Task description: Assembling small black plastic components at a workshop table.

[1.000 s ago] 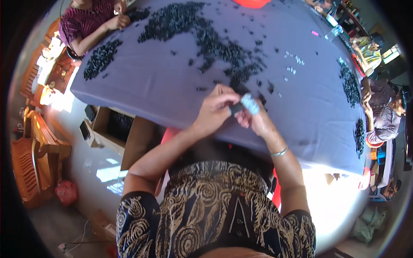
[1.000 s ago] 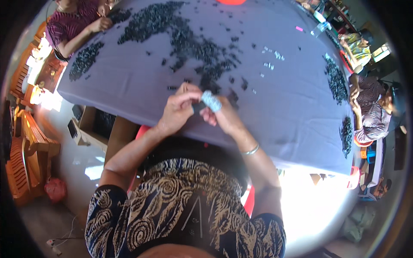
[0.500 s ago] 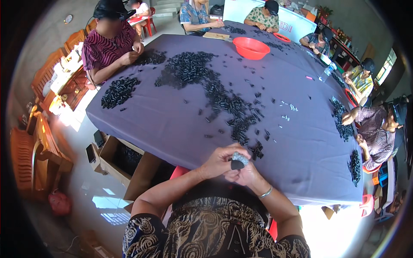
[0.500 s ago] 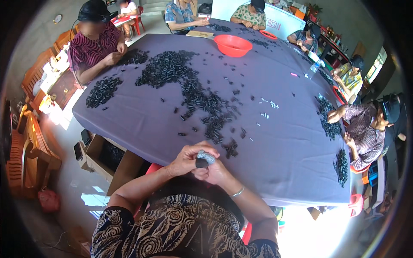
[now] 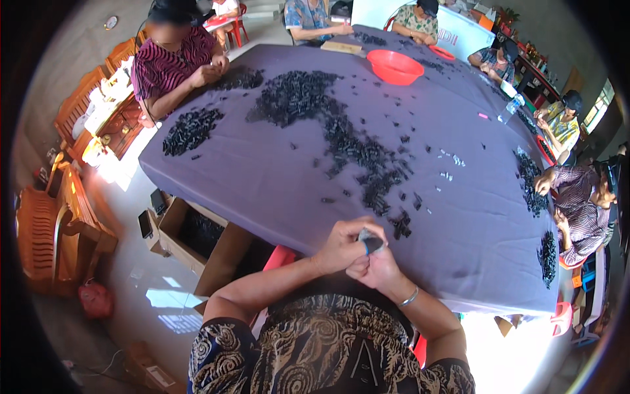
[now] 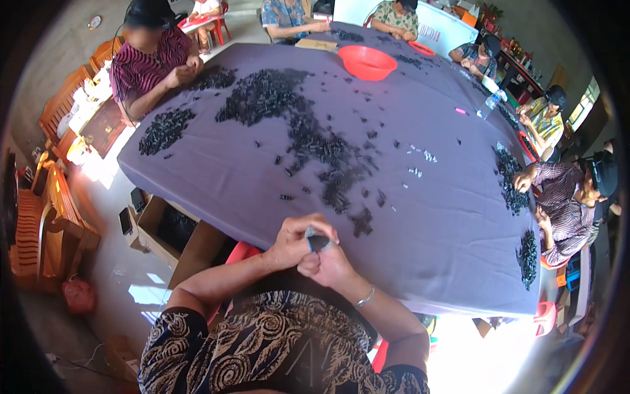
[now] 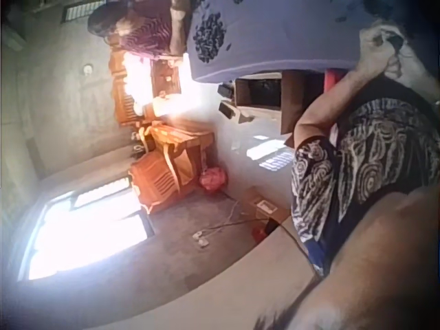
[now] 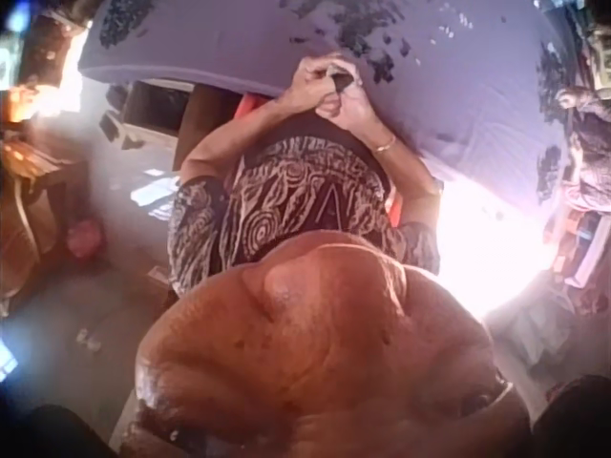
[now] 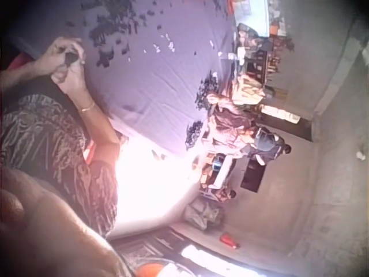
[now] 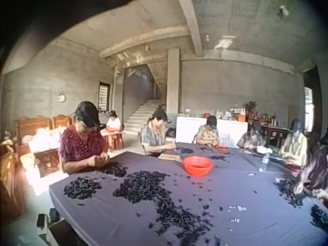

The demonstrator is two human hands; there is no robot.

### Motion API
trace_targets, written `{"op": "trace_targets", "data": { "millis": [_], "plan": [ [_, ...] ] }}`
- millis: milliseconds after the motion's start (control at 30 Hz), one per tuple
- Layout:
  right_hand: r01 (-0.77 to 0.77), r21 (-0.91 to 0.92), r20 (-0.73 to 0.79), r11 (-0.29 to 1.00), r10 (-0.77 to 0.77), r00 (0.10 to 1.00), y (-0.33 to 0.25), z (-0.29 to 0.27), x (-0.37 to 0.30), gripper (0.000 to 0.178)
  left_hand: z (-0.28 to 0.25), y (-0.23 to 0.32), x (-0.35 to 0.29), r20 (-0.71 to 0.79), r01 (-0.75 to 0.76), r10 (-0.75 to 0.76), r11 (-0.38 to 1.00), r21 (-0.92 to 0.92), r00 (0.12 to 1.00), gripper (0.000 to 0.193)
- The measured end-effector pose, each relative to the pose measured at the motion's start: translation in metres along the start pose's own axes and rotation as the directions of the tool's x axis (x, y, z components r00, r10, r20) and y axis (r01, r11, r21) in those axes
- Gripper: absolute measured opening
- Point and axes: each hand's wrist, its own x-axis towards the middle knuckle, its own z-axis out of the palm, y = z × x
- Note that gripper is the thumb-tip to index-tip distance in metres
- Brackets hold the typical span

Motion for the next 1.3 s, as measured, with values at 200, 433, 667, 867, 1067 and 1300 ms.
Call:
{"op": "trace_targets", "data": {
  "millis": [200, 433, 667, 867, 1067, 1300],
  "plan": [
    [0.134, 0.046, -0.266, 0.99, -0.117, 0.957, -0.02, -0.004, 0.007, 0.035, -0.002, 0.002, 0.014, -0.03, -0.115, 0.121, 0.982, 0.148, 0.992, 0.044],
    [0.04, -0.235, -0.139, 0.971, -0.074, 0.988, -0.048, -0.023, 0.01, 0.036, -0.015, -0.024, 0.017, -0.111, -0.171, 0.211, 0.941, 0.29, 0.971, 0.022],
    [0.191, -0.518, -0.305, 0.834, -0.388, 0.87, -0.08, -0.021, -0.006, 0.042, -0.053, -0.01, 0.031, -0.273, -0.004, 0.275, 0.711, 0.703, 0.922, 0.029],
    [0.434, -0.502, -0.285, 0.748, -0.617, 0.733, -0.103, -0.04, -0.017, 0.041, -0.1, -0.027, 0.029, -0.297, 0.201, 0.182, 0.416, 0.887, 0.937, 0.028],
    [0.486, -0.425, -0.311, 0.763, -0.628, 0.714, -0.112, -0.051, -0.019, 0.043, -0.104, -0.037, 0.029, -0.235, 0.186, 0.163, 0.27, 0.945, 0.958, 0.028],
    [0.522, -0.354, -0.358, 0.776, -0.628, 0.691, -0.114, -0.057, -0.017, 0.043, -0.103, -0.033, 0.031, -0.1, 0.04, 0.154, 0.355, 0.934, 0.983, 0.026]
  ]
}}
